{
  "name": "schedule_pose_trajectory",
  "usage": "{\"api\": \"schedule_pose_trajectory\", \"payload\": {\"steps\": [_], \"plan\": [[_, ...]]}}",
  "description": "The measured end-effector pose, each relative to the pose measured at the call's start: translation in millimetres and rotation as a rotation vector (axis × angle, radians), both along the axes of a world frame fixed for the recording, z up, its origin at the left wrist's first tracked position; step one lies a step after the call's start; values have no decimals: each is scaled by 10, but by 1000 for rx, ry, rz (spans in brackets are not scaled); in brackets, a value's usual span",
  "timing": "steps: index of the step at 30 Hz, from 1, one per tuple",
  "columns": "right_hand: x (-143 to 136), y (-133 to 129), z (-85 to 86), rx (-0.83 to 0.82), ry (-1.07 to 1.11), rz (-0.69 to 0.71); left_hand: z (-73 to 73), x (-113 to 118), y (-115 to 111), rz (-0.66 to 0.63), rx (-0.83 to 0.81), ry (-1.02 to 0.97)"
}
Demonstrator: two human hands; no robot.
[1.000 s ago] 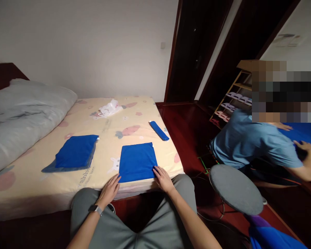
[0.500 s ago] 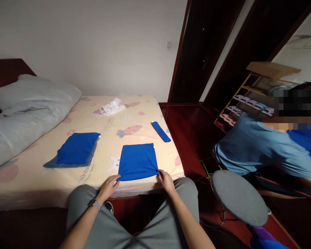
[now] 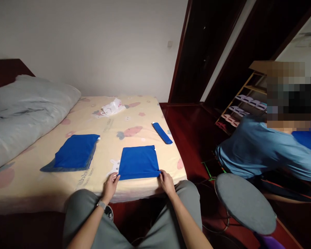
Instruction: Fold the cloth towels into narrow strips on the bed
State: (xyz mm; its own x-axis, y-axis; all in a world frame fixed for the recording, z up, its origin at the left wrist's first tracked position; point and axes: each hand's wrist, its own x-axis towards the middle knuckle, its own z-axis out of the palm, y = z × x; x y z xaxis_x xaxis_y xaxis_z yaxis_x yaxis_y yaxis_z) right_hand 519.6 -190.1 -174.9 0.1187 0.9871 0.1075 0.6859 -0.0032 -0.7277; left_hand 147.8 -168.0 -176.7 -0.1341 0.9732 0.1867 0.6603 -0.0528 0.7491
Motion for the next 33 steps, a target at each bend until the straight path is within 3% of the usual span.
{"api": "schedule_pose_trajectory", "payload": {"steps": [4,10,17,23,29,33], "plan": [[-9,-12,22,23,9,30,16,25,-46,-8,30,66],[29,13,-60,-17,161,3,103,-53,-93,-150,-23,-22],[36,-52,0,29,229,5,25,-95,-25,-23,-59,-285],[19,-145,58,-38,102,55,77,-165,-126,28,-122,-49],[-18,-113,19,-90,81,-13,158,-122,-174,37,-167,68],[-72,-90,26,-69,111,-43,146,-65,-194,55,-107,119]]}}
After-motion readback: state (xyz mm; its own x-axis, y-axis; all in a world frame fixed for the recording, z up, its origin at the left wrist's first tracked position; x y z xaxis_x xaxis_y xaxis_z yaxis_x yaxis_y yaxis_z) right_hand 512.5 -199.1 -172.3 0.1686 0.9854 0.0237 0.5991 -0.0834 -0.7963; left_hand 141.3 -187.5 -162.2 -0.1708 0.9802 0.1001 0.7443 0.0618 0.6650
